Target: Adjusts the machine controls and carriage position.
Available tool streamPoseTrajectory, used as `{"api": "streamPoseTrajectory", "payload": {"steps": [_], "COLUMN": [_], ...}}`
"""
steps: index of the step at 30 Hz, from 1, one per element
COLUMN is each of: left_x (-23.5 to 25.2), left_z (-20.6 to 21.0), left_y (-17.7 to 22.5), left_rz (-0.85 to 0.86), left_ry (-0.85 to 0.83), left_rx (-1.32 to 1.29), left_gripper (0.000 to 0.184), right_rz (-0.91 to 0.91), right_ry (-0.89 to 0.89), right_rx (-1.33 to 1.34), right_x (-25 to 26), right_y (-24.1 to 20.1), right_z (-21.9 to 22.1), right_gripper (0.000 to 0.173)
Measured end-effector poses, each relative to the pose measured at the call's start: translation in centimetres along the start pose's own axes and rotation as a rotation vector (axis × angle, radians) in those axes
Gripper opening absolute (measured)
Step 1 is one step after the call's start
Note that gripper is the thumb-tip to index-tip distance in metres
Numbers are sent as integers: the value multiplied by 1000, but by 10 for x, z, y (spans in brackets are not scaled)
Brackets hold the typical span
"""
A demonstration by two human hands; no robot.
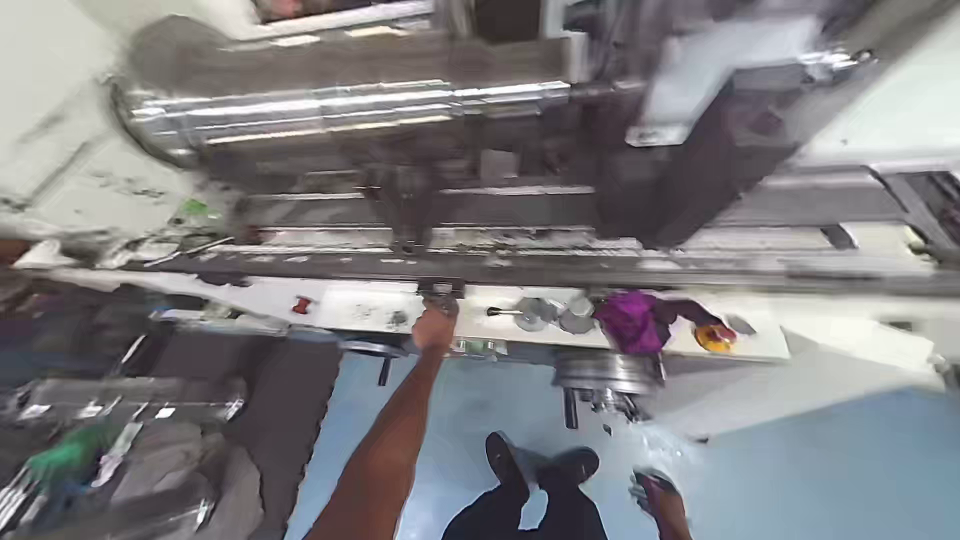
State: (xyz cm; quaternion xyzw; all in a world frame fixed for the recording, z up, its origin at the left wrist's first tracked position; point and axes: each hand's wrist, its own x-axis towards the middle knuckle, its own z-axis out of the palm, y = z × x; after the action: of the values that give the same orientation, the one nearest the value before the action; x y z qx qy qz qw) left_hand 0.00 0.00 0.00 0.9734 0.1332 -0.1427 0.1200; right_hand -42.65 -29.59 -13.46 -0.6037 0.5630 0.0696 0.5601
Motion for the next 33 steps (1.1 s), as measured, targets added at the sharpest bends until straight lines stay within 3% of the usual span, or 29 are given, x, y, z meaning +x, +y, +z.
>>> {"api": "streamPoseTrajectory", "payload": {"steps": [4,8,14,19,22,24,30,33], "left_x": [4,6,1,-2,-6,-5,-8,-7], "left_z": [18,23,27,30,21,17,15,15], "left_y": [3,4,8,10,14,15,21,21], "left_rz": [17,-18,-25,-18,-44,-70,-81,-89], "left_ry": [124,196,262,264,201,203,171,170], "left_rx": [89,164,188,203,159,145,150,150], "left_gripper": [84,86,84,88,89,85,82,82], "right_rz": [-59,-16,-35,-114,-384,-536,-594,-448], "right_ry": [-17,-29,98,298,303,310,355,235], "right_rx": [284,398,521,448,285,220,278,444], "right_x": [43,60,69,58,57,62,71,68], "right_y": [-62,-90,-88,-91,-86,-84,-69,-72], "right_z": [45,77,86,88,97,108,117,111], "right_gripper": [65,51,40,77,110,124,118,109]}}
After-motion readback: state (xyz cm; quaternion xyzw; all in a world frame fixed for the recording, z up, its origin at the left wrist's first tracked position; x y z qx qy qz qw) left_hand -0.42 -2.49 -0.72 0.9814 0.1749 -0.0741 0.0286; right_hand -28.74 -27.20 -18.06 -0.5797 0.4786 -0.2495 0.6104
